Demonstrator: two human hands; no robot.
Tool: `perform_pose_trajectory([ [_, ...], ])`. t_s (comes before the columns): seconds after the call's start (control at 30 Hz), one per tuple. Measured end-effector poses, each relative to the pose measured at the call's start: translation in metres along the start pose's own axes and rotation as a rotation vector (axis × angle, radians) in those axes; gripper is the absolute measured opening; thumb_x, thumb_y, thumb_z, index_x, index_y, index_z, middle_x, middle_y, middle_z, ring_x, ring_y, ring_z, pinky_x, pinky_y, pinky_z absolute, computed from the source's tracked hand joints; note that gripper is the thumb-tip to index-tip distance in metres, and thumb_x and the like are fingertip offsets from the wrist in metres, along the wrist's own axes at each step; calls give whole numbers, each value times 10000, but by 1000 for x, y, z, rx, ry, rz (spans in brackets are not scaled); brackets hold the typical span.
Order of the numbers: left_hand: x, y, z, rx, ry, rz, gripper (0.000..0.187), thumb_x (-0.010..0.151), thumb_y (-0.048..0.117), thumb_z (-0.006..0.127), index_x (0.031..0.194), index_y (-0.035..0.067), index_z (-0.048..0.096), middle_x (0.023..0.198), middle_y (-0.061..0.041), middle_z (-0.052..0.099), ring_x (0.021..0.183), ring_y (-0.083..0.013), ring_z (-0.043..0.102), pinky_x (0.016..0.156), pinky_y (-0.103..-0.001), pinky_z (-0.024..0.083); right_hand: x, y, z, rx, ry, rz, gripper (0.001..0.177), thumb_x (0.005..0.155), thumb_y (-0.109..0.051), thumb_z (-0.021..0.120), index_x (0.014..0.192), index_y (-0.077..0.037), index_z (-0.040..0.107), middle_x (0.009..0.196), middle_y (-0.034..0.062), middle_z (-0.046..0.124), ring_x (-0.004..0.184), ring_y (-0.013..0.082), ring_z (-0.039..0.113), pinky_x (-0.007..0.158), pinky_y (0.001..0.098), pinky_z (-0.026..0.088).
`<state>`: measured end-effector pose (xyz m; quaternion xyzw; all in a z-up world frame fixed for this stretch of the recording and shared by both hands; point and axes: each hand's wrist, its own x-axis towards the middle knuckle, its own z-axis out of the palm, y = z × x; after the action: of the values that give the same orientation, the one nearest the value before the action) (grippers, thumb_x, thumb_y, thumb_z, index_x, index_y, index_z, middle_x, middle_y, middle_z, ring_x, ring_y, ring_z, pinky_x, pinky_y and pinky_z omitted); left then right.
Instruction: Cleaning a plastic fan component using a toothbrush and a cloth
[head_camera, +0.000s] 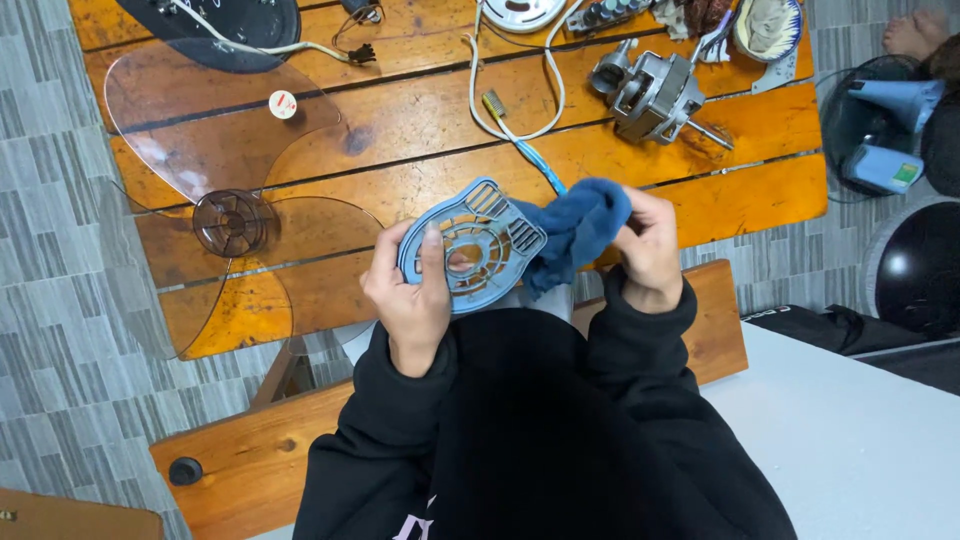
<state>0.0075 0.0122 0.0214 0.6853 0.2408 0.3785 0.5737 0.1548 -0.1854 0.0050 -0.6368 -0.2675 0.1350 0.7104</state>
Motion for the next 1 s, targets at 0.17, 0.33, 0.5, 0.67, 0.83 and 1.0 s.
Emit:
perform_pose_trajectory([
  [0.17, -5, -4, 5, 27, -14, 71, 103, 967, 77, 688, 982, -25, 696, 617, -165, 719, 563, -235, 748, 535, -305, 580, -7, 24, -3, -150, -122, -24, 392, 863, -221, 801, 1106, 76, 722, 1012, 214, 732, 994, 288, 701, 903, 467, 569],
  [0.33, -5, -1, 6, 107, -37, 180, 56, 930, 36, 720, 962, -10, 719, 609, -136, 725, 554, -226, 749, 522, -283, 573, -12, 42, 8, -251, -210, -83, 109, 891, -17, 771, 995, 12, 755, 827, 129, 717, 759, 271, 711, 736, 389, 584],
  [0.5, -7, 0, -3, 191, -53, 294, 72, 889, 55, 777, 942, 24, 739, 615, -90, 737, 587, -227, 755, 537, -258, 569, -11, 29, 8, -133, -305, 10, 203, 855, 26, 764, 1057, 23, 751, 902, 137, 768, 872, 190, 697, 769, 395, 590],
  [0.67, -39, -13, 20, 204, 99, 315, 81, 896, 80, 758, 931, 11, 734, 619, -94, 733, 555, -250, 742, 537, -278, 573, -8, 19, 41, -7, -23, 21, 47, 840, -47, 682, 829, -33, 639, 686, 24, 567, 664, 107, 517, 613, 265, 486],
  [0.83, -41, -20, 26, 154, 175, 291, 85, 924, 70, 726, 915, -14, 711, 648, -86, 750, 573, -245, 752, 572, -288, 598, -13, 34, 53, -53, 163, 3, 101, 870, -60, 673, 778, -44, 635, 651, 44, 560, 640, 100, 492, 569, 248, 450],
  [1.0, -37, -27, 25, 207, 196, 405, 104, 934, 87, 723, 921, -17, 718, 632, -78, 737, 564, -261, 739, 564, -283, 587, -9, 26, 65, 25, 134, 93, 56, 837, -61, 686, 810, -70, 638, 707, 4, 592, 669, 94, 517, 636, 238, 483],
])
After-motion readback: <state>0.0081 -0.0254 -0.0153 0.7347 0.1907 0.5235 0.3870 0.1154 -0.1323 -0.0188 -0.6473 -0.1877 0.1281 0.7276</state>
